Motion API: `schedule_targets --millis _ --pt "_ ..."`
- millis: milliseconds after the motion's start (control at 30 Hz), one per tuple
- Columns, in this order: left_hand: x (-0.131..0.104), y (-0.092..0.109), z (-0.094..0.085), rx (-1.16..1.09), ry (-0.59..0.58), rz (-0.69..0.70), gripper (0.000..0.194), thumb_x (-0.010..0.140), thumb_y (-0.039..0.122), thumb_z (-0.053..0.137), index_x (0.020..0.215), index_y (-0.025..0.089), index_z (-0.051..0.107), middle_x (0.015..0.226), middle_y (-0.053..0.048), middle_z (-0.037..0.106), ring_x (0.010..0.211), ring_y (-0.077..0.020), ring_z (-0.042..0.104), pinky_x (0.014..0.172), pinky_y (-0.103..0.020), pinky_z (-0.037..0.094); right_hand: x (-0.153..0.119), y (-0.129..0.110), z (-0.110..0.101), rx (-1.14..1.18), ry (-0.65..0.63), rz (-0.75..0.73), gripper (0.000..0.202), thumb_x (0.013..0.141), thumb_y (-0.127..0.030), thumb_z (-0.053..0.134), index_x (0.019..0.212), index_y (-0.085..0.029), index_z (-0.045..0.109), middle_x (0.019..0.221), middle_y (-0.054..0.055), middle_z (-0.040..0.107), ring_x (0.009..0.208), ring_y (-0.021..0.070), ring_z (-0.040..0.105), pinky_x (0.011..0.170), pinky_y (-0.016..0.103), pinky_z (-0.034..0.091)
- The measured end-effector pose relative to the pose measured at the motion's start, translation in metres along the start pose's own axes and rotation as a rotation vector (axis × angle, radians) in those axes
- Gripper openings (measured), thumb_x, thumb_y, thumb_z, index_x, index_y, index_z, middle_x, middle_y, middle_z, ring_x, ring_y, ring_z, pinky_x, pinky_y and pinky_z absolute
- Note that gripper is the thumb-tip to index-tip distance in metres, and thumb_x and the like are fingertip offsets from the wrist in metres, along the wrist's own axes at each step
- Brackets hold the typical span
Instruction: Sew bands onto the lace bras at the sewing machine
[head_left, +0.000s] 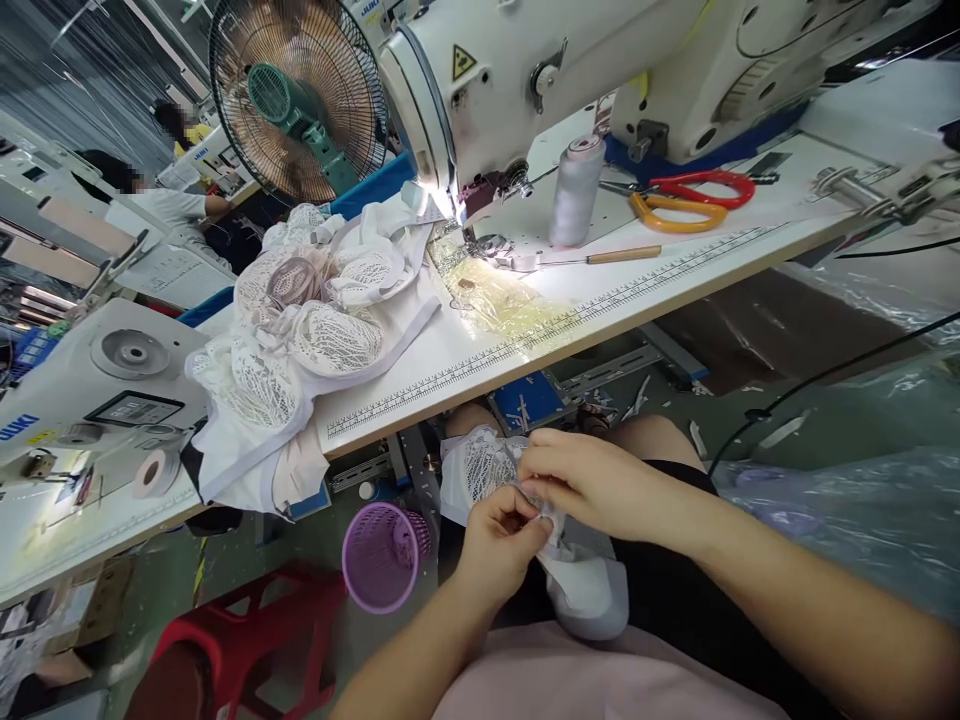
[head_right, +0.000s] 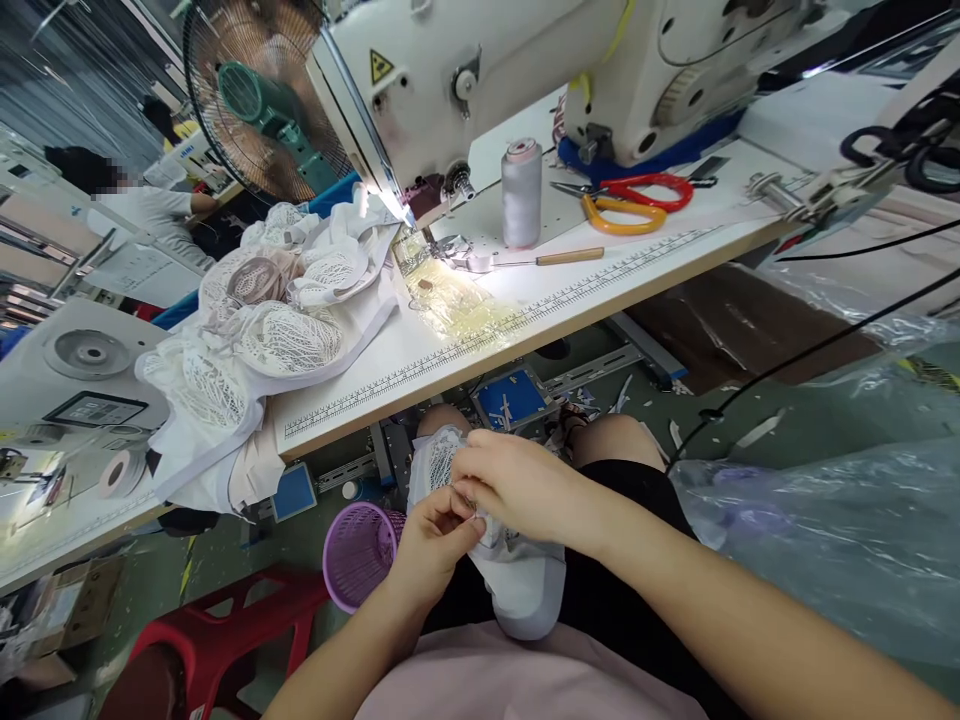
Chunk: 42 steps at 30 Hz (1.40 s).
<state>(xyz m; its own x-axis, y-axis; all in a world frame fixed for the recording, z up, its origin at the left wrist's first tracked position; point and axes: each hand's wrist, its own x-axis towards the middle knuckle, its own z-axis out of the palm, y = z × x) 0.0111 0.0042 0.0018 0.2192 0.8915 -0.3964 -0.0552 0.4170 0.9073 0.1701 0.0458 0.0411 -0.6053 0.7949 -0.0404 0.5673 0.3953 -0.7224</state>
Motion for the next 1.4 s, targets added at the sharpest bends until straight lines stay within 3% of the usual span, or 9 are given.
schedule_targets --millis 133,300,433,533,700,833,967,1200,1400 --pt "-0.001 0.001 -0.004 0.003 0.051 -0.015 0.031 0.055 0.032 0.071 0.056 0.016 0.044 0.051 0.006 0.041 0.049 -0.0065 0.033 0.051 -0.021 0.025 -0.005 0.007 0.003 0.041 0.019 0.027 0.018 0.082 -0.017 0.043 0.067 -0.016 0.053 0.070 0.001 0.047 0.061 0.0117 0.046 0.056 0.022 0.038" --pt "0.000 0.002 -0.003 0.012 0.010 -0.014 0.031 0.056 0.032 0.071 0.056 0.017 0.044 0.052 0.006 0.039 0.050 -0.0069 0.031 0.052 -0.022 0.025 0.000 -0.002 -0.002 0.031 0.008 -0.048 0.018 0.080 -0.013 0.043 0.068 -0.017 0.056 0.072 0.002 0.047 0.065 0.0127 0.047 0.059 0.022 0.037" --pt "-0.001 0.004 -0.003 0.072 -0.010 -0.005 0.030 0.057 0.032 0.070 0.055 0.017 0.044 0.052 0.005 0.038 0.051 -0.0076 0.031 0.052 -0.022 0.025 0.009 0.010 -0.003 0.071 -0.039 -0.007 0.017 0.078 -0.013 0.047 0.062 -0.016 0.052 0.070 0.000 0.045 0.061 0.0112 0.046 0.057 0.022 0.037" --pt "-0.001 0.003 -0.005 0.061 0.028 -0.002 0.029 0.057 0.030 0.070 0.055 0.016 0.045 0.053 0.005 0.040 0.052 -0.0079 0.032 0.053 -0.022 0.025 -0.001 0.018 0.002 0.098 -0.009 0.016 0.020 0.079 -0.015 0.045 0.060 -0.016 0.049 0.066 -0.001 0.042 0.059 0.0108 0.045 0.055 0.021 0.036" --pt "0.002 0.000 -0.003 0.005 0.027 -0.010 0.029 0.057 0.031 0.070 0.056 0.016 0.045 0.052 0.005 0.040 0.052 -0.0075 0.033 0.053 -0.022 0.025 -0.012 0.001 0.001 0.094 -0.017 -0.074 0.017 0.080 -0.012 0.044 0.066 -0.016 0.054 0.068 0.001 0.047 0.065 0.0123 0.047 0.058 0.021 0.036" --pt "0.003 0.004 0.001 0.062 -0.030 0.024 0.028 0.058 0.030 0.070 0.056 0.016 0.046 0.054 0.005 0.040 0.053 -0.0075 0.033 0.053 -0.022 0.026 0.006 -0.004 -0.006 0.025 -0.030 0.031 0.017 0.077 -0.011 0.046 0.064 -0.016 0.055 0.071 0.002 0.050 0.066 0.0130 0.049 0.060 0.022 0.037" --pt "0.002 0.009 -0.002 0.102 0.033 0.016 0.028 0.057 0.030 0.071 0.056 0.015 0.048 0.054 0.005 0.042 0.054 -0.0076 0.035 0.054 -0.022 0.027 0.007 0.010 -0.004 0.042 0.030 0.093 0.017 0.078 -0.016 0.046 0.062 -0.017 0.051 0.069 0.001 0.049 0.061 0.0122 0.048 0.056 0.022 0.036" --pt "0.008 0.001 -0.001 -0.131 0.068 -0.184 0.032 0.050 0.029 0.076 0.058 0.014 0.049 0.047 0.006 0.045 0.042 -0.0040 0.035 0.045 -0.019 0.024 -0.025 0.005 0.026 0.090 0.013 0.032 0.018 0.077 -0.011 0.041 0.063 -0.017 0.050 0.066 0.002 0.051 0.061 0.0130 0.048 0.057 0.023 0.039" --pt "0.010 0.004 -0.001 -0.300 0.029 -0.291 0.034 0.045 0.024 0.080 0.061 0.013 0.052 0.050 0.004 0.054 0.044 -0.0057 0.047 0.047 -0.019 0.035 -0.025 0.001 0.038 0.056 0.026 0.061 0.018 0.075 -0.008 0.040 0.065 -0.017 0.051 0.067 0.003 0.054 0.061 0.0137 0.050 0.057 0.023 0.039"
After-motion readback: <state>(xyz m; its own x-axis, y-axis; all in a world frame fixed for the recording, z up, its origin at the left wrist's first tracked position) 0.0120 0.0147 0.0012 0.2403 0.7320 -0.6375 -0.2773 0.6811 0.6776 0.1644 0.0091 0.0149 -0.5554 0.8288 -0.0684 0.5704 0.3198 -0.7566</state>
